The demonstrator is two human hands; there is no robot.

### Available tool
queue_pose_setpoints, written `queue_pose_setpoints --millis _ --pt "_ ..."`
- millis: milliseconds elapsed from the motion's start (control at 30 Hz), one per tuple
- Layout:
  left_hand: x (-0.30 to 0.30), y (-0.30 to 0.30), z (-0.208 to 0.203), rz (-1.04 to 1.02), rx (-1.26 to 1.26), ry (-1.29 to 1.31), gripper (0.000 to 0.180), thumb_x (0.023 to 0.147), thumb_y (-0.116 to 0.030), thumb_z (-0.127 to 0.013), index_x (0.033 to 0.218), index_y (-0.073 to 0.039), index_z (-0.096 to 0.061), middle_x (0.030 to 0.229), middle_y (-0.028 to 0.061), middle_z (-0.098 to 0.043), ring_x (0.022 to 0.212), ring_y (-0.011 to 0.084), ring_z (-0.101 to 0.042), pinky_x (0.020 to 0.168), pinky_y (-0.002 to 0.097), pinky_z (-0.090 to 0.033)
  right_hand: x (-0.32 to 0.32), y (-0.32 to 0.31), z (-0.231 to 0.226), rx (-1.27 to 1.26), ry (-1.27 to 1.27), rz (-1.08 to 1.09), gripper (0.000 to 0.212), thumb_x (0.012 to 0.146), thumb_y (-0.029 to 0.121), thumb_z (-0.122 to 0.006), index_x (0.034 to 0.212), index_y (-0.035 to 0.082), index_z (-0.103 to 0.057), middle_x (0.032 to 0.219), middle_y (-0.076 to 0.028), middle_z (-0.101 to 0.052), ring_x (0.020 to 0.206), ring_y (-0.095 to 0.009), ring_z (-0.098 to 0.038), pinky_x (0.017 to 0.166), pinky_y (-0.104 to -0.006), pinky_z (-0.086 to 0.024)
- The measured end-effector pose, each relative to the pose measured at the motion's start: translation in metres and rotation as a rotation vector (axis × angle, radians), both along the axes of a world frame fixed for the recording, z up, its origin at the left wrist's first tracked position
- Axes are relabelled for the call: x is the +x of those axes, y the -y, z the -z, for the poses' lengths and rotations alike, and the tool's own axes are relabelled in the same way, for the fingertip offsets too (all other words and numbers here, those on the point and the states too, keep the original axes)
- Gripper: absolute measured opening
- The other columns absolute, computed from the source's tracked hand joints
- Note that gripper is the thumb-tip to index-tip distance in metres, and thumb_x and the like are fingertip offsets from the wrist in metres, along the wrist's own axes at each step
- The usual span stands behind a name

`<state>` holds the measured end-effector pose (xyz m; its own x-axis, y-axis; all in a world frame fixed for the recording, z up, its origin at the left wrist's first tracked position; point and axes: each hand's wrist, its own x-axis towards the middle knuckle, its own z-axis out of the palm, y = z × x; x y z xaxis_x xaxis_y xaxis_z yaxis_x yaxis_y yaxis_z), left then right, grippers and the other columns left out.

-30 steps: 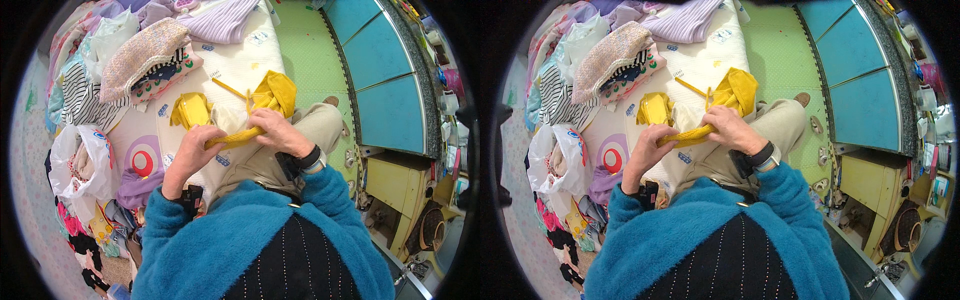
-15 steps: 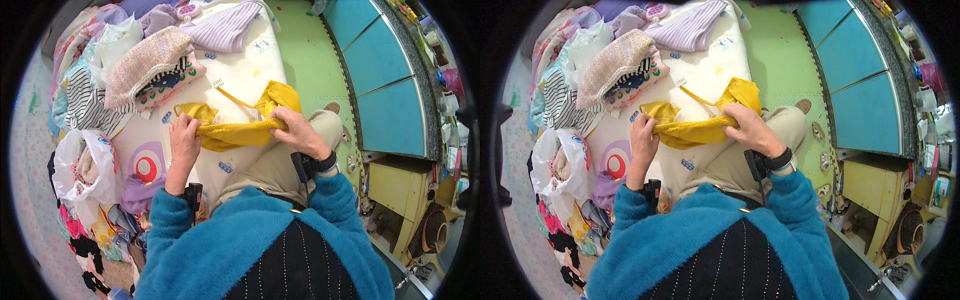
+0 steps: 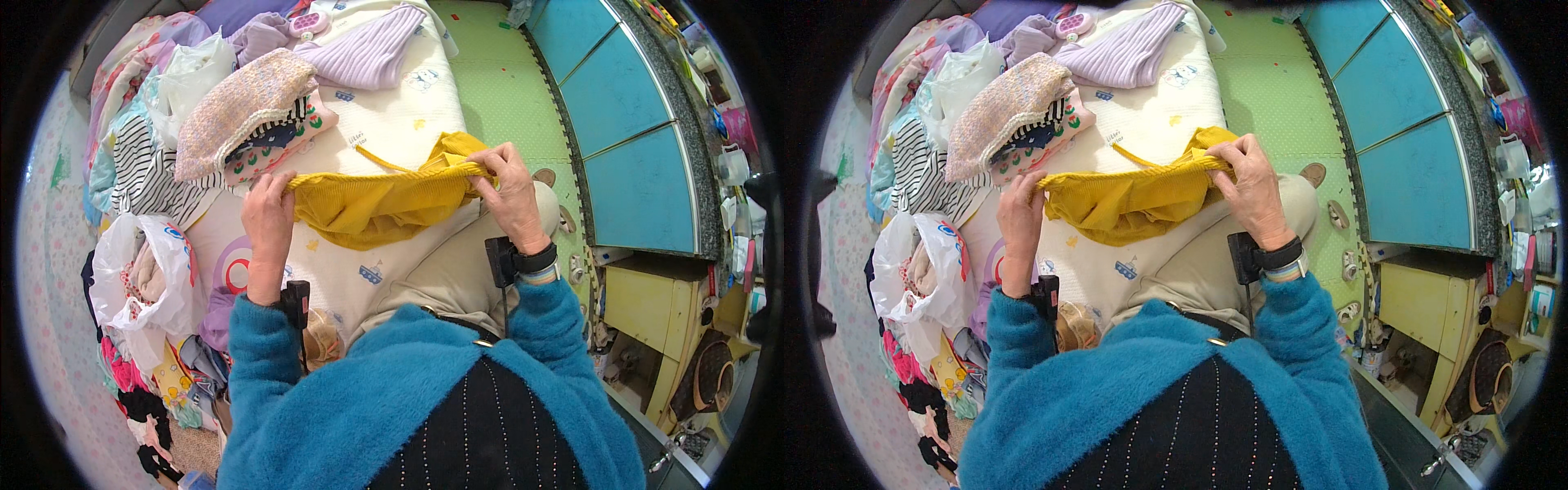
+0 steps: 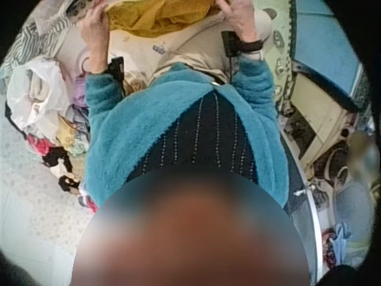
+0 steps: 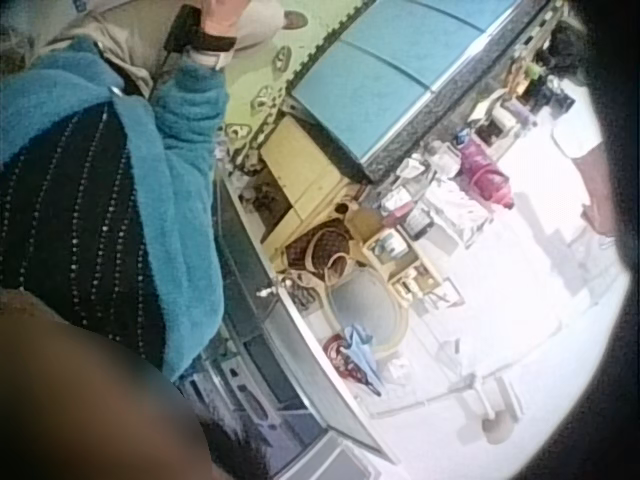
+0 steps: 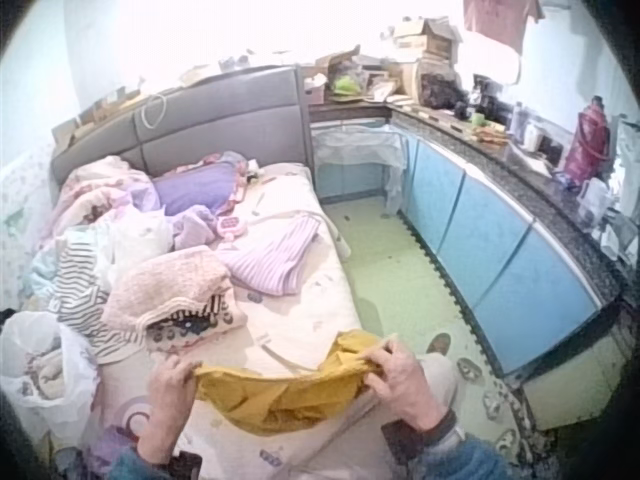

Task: The person sits on the floor and folds various baby clothes on a bed, including a striped onesie, a white bodysuit, a pink cardigan, and a yellow jacket. Each item is smoothed, folded, and placed in a neat stack.

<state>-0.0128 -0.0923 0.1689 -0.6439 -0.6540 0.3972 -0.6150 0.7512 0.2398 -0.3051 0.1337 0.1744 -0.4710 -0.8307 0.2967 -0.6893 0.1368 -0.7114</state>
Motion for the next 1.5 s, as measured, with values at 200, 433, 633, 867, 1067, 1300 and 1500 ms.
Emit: queue_pose_setpoints --millis 200,433,633,867,1067,1300,1500 --pt "-0.032 0.008 0.002 -0.015 0.547 -0.434 0.055 0.083 0.006 -0.06 0.135 -0.011 -0.052 0.113 0.0143 -0.064 0.088 0.0218 -0.067 0.077 0.0332 -0.052 -0.004 -0.006 0.002 -0.012 0.106 -0.073 0.023 0.08 -0.001 -0.064 0.102 0.004 -0.063 0.097 -0.012 -0.056 0.091 -0.028 -0.061 0.082 -0.0348 -0.05" --pt "-0.035 -0.013 0.027 -0.01 0.359 -0.392 0.033 0.085 -0.001 -0.065 0.116 -0.002 -0.054 0.111 0.014 -0.058 0.091 0.0224 -0.061 0.079 0.0327 -0.05 -0.014 -0.015 0.013 0.023 0.186 -0.06 0.024 0.083 0.003 -0.061 0.107 0.004 -0.062 0.094 -0.013 -0.059 0.087 -0.028 -0.061 0.078 -0.0338 -0.049" --pt "-0.03 -0.053 0.053 0.17 0.297 -0.112 0.04 0.082 -0.019 -0.074 0.114 -0.003 -0.059 0.12 0.0136 -0.057 0.11 0.028 -0.057 0.093 0.0399 -0.046 -0.014 -0.016 0.017 0.057 0.253 -0.006 0.022 0.087 0.007 -0.061 0.109 0.003 -0.06 0.086 -0.012 -0.06 0.077 -0.024 -0.06 0.071 -0.0331 -0.048" --pt "-0.022 -0.018 0.07 -0.005 0.208 0.142 0.03 0.082 -0.016 -0.07 0.11 -0.01 -0.064 0.106 0.0071 -0.061 0.097 0.0308 -0.062 0.082 0.0429 -0.048 -0.016 -0.02 0.01 0.104 0.308 -0.055 0.02 0.089 0.012 -0.064 0.105 0.002 -0.058 0.078 -0.01 -0.056 0.069 -0.017 -0.054 0.064 -0.0306 -0.045" --pt "-0.044 0.032 0.007 -0.105 0.652 -0.219 0.021 0.093 -0.01 -0.06 0.111 -0.004 -0.07 0.089 0.0117 -0.071 0.085 0.0242 -0.07 0.073 0.034 -0.053 -0.028 -0.002 -0.016 0.139 0.101 0.047 0.016 0.093 0.012 -0.062 0.105 0.002 -0.061 0.083 -0.006 -0.066 0.074 -0.015 -0.061 0.067 -0.0282 -0.049" --pt "-0.069 0.039 -0.107 0.253 -0.163 -0.806 0.026 0.096 0.0 -0.051 0.118 -0.001 -0.065 0.12 0.0148 -0.066 0.111 0.021 -0.062 0.098 0.032 -0.046 -0.034 0.028 -0.082 -0.59 -0.119 0.141 0.012 0.09 0.006 -0.063 0.102 0.006 -0.062 0.096 -0.008 -0.062 0.084 -0.019 -0.064 0.076 -0.03 -0.053" --pt "-0.004 0.006 -0.11 0.171 -0.407 -0.419 0.023 0.09 0.004 -0.054 0.11 -0.001 -0.065 0.124 0.0168 -0.06 0.117 0.0325 -0.058 0.102 0.0387 -0.044 -0.026 0.01 -0.082 -0.451 -0.294 -0.008 0.027 0.076 -0.009 -0.064 0.098 0.006 -0.063 0.102 -0.009 -0.057 0.1 -0.025 -0.06 0.085 -0.0328 -0.05"
